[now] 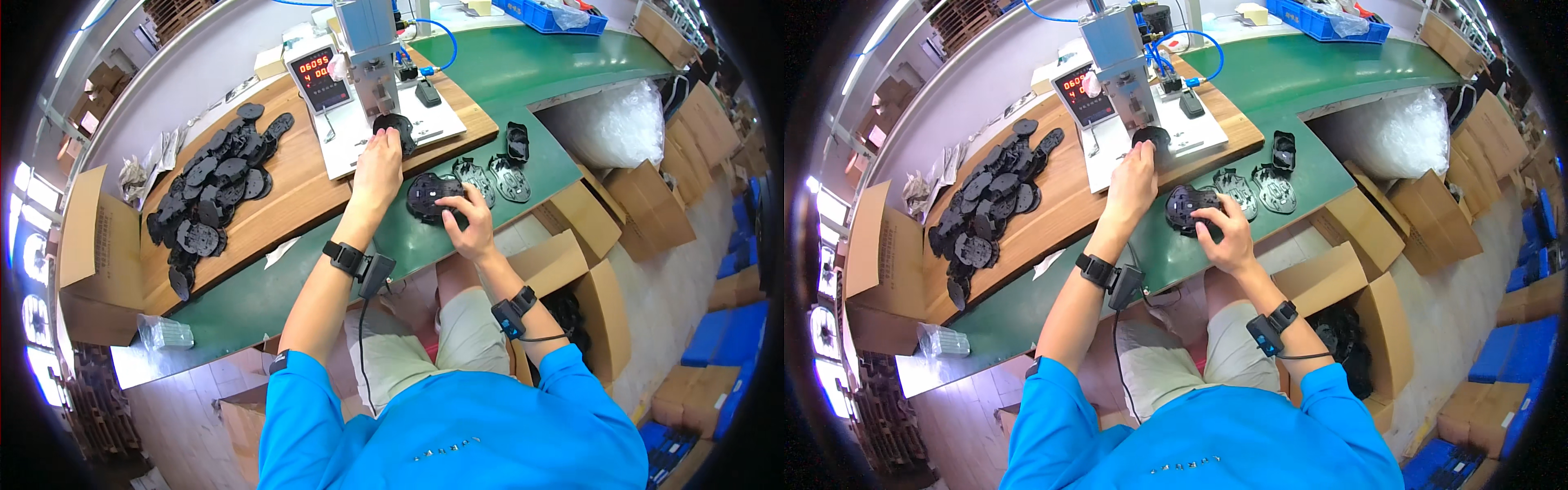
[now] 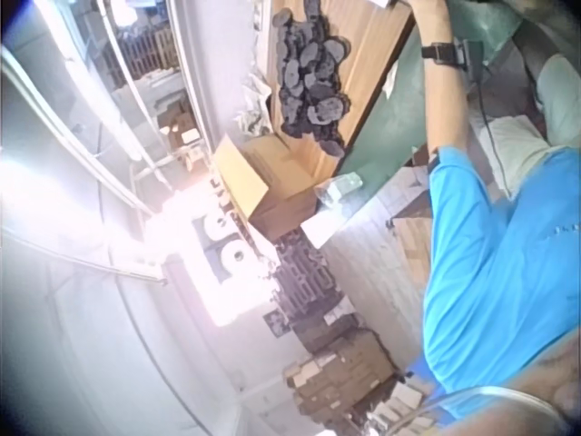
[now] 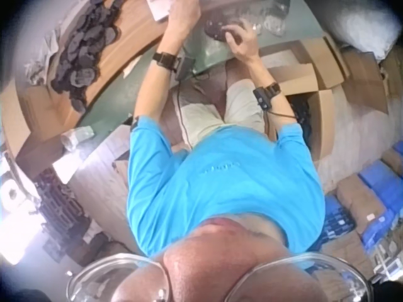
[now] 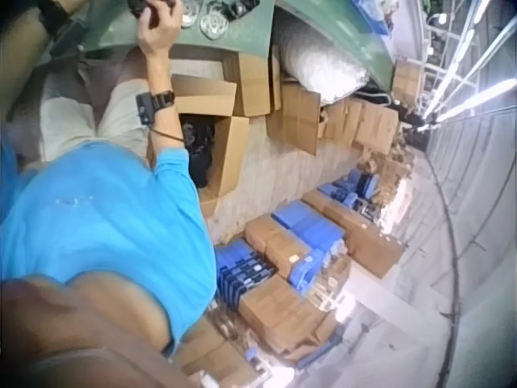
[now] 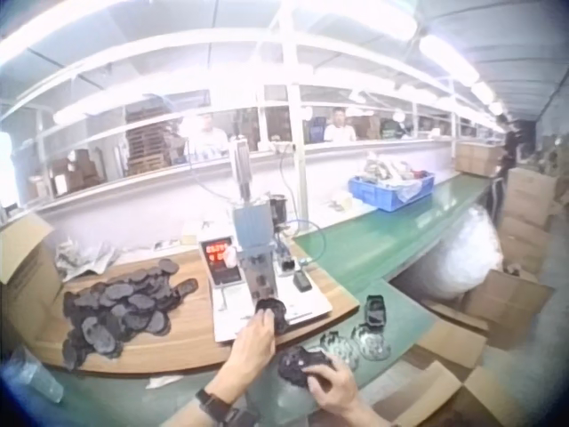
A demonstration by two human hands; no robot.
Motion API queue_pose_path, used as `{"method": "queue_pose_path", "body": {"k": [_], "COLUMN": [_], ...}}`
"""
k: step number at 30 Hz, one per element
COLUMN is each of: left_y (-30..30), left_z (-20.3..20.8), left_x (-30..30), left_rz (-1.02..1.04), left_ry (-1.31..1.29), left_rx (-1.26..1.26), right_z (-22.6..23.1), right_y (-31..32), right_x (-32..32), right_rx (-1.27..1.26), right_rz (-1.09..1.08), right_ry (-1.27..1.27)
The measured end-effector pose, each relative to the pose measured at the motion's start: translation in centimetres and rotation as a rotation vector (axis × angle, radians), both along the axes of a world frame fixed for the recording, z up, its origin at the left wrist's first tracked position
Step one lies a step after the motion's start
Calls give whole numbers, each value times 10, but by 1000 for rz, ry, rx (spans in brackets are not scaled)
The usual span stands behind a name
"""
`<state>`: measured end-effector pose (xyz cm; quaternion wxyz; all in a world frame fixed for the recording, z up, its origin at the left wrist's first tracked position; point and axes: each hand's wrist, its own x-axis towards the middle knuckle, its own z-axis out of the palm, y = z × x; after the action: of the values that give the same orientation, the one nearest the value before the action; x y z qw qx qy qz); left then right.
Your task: Operating a pneumatic press to assemble small black plastic electronics components on a factory assembly line.
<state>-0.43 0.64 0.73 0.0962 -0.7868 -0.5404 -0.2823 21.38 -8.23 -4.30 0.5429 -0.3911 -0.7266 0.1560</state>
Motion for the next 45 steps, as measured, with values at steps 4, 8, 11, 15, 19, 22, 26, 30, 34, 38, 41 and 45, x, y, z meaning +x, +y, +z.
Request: {"method": "queue_pose_path", "body": {"k": [4, 8, 11, 15, 19, 22, 26, 30, 34, 38, 41, 45], "left_y": [3, -2, -7, -7, -6, -5, -11, -35, -62, -67, -69, -69], "left_z": [-3, -1, 7, 6, 1, 3, 13, 23, 12, -7, -21, -21], "left_x": [6, 3, 9, 10, 7, 9, 8, 0, -23, -48, -56, -58], "left_rz": [-22, -8, 10, 23, -9, 3, 39, -3, -204, -285, -295, -343], "left_ry": [-4, -9, -34, -41, -29, 17, -2, -148, -283, -341, -409, -546], "left_rx": [37, -5, 4, 29, 73, 26, 35, 105, 61, -18, -13, -7], "right_z": [18, 85, 108, 121, 108, 88, 73, 58, 52, 51, 44, 33], "right_y": [12, 53, 109, 172, 243, 286, 324, 333, 340, 338, 339, 325], "right_x": [4, 16, 43, 45, 39, 30, 7, -15, -21, -23, -19, -15], "right_rx": [21, 34, -88, -276, -427, -535, -592, -564, -596, -605, -547, -207], "right_rz": [-3, 88, 136, 249, 91, 102, 74, -28, -54, -108, -143, -380], "right_ry": [119, 78, 1, 220, 288, 449, 421, 259, 209, 223, 278, -65]}}
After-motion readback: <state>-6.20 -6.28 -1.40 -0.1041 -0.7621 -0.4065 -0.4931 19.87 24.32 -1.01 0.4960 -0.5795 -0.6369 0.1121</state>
